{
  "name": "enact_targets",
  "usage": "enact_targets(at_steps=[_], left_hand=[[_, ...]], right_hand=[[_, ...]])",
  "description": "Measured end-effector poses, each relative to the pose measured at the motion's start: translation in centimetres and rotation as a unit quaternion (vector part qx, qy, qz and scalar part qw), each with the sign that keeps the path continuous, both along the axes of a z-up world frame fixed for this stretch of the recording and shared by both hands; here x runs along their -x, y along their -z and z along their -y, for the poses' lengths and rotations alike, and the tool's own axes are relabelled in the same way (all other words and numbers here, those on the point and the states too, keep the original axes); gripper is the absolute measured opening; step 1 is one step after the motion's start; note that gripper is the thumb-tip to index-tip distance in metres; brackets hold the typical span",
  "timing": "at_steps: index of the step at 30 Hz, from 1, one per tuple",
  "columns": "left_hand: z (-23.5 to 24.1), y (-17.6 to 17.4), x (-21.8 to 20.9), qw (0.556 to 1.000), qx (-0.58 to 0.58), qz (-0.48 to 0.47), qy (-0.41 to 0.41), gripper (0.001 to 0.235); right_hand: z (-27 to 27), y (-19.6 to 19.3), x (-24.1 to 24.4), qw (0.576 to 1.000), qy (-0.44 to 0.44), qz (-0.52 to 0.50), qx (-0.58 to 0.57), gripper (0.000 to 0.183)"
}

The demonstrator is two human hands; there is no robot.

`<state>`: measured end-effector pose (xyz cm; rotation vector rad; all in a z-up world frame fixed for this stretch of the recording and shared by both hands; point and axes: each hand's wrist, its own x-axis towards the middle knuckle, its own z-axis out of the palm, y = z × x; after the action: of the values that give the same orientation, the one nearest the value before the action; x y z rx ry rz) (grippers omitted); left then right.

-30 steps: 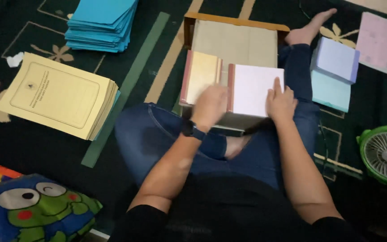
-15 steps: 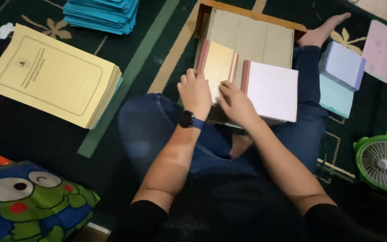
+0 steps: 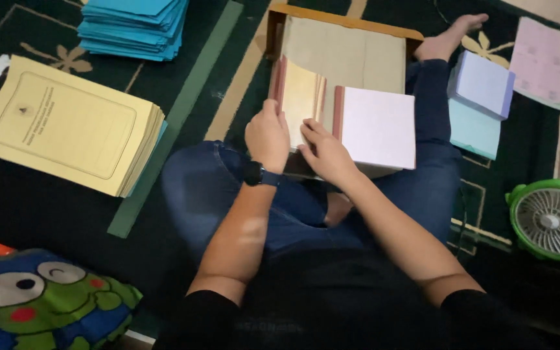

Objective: A person sits on the floor and manually inspects booklets before stacking them into a cardboard box.

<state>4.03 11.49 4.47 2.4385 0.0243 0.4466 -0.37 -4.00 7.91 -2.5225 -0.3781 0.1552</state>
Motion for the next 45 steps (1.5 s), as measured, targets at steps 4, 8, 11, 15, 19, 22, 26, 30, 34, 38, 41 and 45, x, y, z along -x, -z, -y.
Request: enact_targets(at_steps=[4, 8, 11, 15, 19, 22, 26, 30, 34, 38, 41, 45], left_hand=[[-0.4, -1.2, 0.1, 0.996, 0.072, -0.052, 0.0, 0.017], [0.9, -5.3, 2.1, 0.982, 0.175, -0.026, 0.061, 0.018], [3.1, -6.0, 4.1, 0.95, 0.275, -0.02, 0.147, 0.016], [5.1, -5.3, 5.2, 0.918, 0.352, -0.015, 0.184, 0.014], [5.7, -4.4, 4.5, 0.925, 0.334, -0.019, 0.179, 0.026], [7.5, -1.2, 3.8, 0.96, 0.118, 0.097, 0.236, 0.045], [10.3, 2.5, 4.0, 0.929, -0.041, 0.204, 0.306, 0.043], [11.3, 4.5, 4.2, 0.924, -0.066, 0.172, 0.335, 0.05], [11.7, 5.8, 3.8, 0.931, -0.092, 0.027, 0.351, 0.058], [11.6, 6.1, 3.6, 0.938, -0.063, 0.037, 0.338, 0.059], [11.5, 6.3, 3.6, 0.941, -0.042, 0.044, 0.334, 0.059], [11.7, 6.3, 3.7, 0.944, -0.034, 0.021, 0.326, 0.06]], right_hand=[[-0.2, 0.1, 0.3, 0.999, 0.033, -0.025, -0.036, 0.053], [1.1, -0.1, 0.2, 0.971, 0.068, -0.052, -0.222, 0.061], [4.8, 1.6, 0.7, 0.939, 0.114, -0.044, -0.322, 0.07], [14.0, 5.1, 1.0, 0.906, 0.248, 0.018, -0.344, 0.031], [20.9, 5.5, 2.1, 0.895, 0.28, 0.073, -0.339, 0.029], [24.3, 7.7, 2.0, 0.906, 0.283, 0.08, -0.304, 0.026], [25.4, 11.2, 1.2, 0.917, 0.293, 0.09, -0.257, 0.029], [24.8, 11.9, 1.3, 0.913, 0.321, 0.079, -0.24, 0.031], [24.4, 11.4, 1.6, 0.915, 0.333, 0.07, -0.217, 0.032], [24.0, 11.4, 1.3, 0.91, 0.339, 0.068, -0.23, 0.031], [23.7, 10.7, 1.5, 0.914, 0.339, 0.065, -0.215, 0.032], [23.6, 11.3, 1.1, 0.912, 0.341, 0.073, -0.216, 0.033]])
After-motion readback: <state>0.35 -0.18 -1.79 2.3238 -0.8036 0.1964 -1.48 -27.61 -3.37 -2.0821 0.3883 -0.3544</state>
